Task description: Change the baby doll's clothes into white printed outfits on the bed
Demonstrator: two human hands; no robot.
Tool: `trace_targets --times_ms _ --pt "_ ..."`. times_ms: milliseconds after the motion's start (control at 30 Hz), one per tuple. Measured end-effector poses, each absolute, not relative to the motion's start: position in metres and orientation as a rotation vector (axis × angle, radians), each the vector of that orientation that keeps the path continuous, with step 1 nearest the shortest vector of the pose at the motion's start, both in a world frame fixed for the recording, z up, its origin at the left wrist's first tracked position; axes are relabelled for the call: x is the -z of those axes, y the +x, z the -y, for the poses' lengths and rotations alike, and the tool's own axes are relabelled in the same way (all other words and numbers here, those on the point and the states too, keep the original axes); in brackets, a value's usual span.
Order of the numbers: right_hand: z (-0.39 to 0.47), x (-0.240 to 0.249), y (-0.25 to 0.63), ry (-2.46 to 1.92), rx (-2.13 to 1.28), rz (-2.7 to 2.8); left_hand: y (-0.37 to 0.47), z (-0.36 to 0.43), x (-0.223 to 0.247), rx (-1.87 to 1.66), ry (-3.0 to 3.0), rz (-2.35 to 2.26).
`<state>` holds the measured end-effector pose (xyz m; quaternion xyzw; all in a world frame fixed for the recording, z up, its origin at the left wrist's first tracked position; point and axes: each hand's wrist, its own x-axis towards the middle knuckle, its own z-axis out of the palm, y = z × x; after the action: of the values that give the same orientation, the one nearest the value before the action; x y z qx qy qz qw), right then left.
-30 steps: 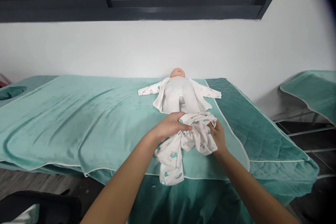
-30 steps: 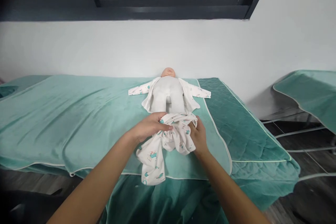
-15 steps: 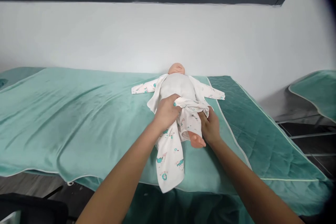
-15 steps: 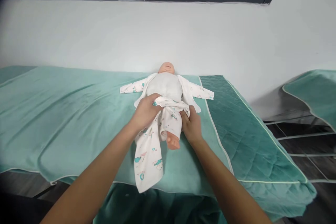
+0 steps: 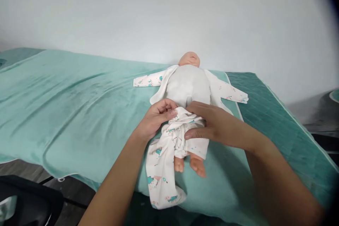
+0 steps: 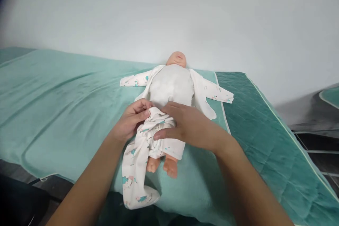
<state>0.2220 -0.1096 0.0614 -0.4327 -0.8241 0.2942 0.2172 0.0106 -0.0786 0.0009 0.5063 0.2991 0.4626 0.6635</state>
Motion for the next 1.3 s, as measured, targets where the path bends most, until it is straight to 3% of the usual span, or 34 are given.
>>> trace_targets --times_ms 200,433,600,867,1133,1300 --pt "0.078 -0.049 0.199 -1.133 -1.235 1.907 0.012 0.078 0.001 -1.127 1.048 -0.735" --pt "0.078 -0.032 0.197 -1.02 -1.481 1.195 0.01 0.084 -0.006 -0.934 1.229 -0.67" --pt "0.079 -0.036 0.199 -1.007 -1.557 1.287 0.01 0.083 0.001 -0.96 1.126 -0.704" --pt "0.083 -0.046 0.202 -1.039 -1.442 2.014 0.009 0.084 0.013 -1.166 0.952 -0.801" --pt "0.082 -0.028 0.2 -0.995 -1.545 1.349 0.006 0.084 0.012 -1.044 1.172 -0.771" --pt "0.08 -0.022 0.201 -0.904 -1.566 1.281 0.006 0.084 0.012 -0.969 1.153 -0.722"
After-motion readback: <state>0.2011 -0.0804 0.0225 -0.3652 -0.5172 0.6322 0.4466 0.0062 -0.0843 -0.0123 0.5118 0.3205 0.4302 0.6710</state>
